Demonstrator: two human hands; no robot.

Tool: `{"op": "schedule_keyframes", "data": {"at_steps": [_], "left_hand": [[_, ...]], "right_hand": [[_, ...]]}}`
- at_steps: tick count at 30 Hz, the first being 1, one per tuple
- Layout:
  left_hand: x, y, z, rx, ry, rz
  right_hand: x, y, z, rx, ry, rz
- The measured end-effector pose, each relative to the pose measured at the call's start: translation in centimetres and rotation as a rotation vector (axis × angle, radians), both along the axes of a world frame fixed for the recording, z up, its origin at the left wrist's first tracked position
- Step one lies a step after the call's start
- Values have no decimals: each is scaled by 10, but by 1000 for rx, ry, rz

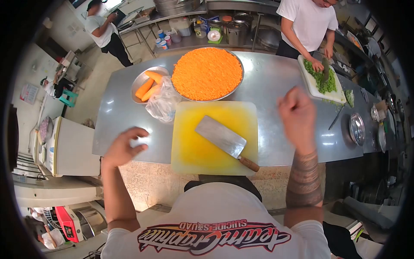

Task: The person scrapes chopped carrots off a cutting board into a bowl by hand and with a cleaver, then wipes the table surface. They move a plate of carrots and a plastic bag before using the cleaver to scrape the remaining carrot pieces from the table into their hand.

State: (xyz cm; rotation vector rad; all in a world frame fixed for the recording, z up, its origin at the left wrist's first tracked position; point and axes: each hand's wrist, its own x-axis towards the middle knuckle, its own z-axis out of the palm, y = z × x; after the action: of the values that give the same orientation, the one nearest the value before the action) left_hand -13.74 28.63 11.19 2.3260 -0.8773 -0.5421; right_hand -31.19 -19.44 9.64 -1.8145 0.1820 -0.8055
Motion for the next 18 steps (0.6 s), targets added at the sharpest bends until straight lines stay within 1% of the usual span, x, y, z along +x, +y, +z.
{"op": "schedule_keyframes", "data": {"at_steps": [2,3,4,5,6,7,8,9,10,11,12,13,14,15,16,17,18], "left_hand": [[27,6,15,-607,198,-192],[42,0,12,-420,142,-126],[60,-9,1,-233,89,-59],[80,-17,-17,-46,37,8],[95,-24,-37,142,-14,75],[104,-26,-54,330,-70,140],[79,-29,-76,976,-437,124],[80,-21,-94,1117,-353,-5],[65,5,-103,453,-115,-5],[49,10,-104,144,248,40],[31,29,-122,-57,608,63],[9,49,-143,-265,961,85],[-12,62,-153,-250,1120,-15],[-36,79,-191,-260,1256,-26],[-66,80,-204,-288,1365,63],[-99,87,-241,-340,1459,202],[-135,81,-267,-378,1364,377]], "right_hand": [[17,11,61,-180,-135,-92],[35,14,65,-213,-95,-96],[54,25,62,-267,15,-20],[73,36,59,-328,123,59],[89,50,42,-407,299,217],[92,46,-9,-803,364,235],[87,42,-51,-1194,425,245],[67,48,-54,-1005,458,395],[36,60,-52,-813,495,551],[10,70,-41,-607,659,647],[-20,74,-54,-371,636,688],[-46,75,-76,-72,815,766],[-71,83,-78,-4,956,809],[-93,92,-80,63,1094,849],[-120,102,-96,243,955,811],[-143,110,-117,423,814,765],[-160,115,-130,540,854,686]]}}
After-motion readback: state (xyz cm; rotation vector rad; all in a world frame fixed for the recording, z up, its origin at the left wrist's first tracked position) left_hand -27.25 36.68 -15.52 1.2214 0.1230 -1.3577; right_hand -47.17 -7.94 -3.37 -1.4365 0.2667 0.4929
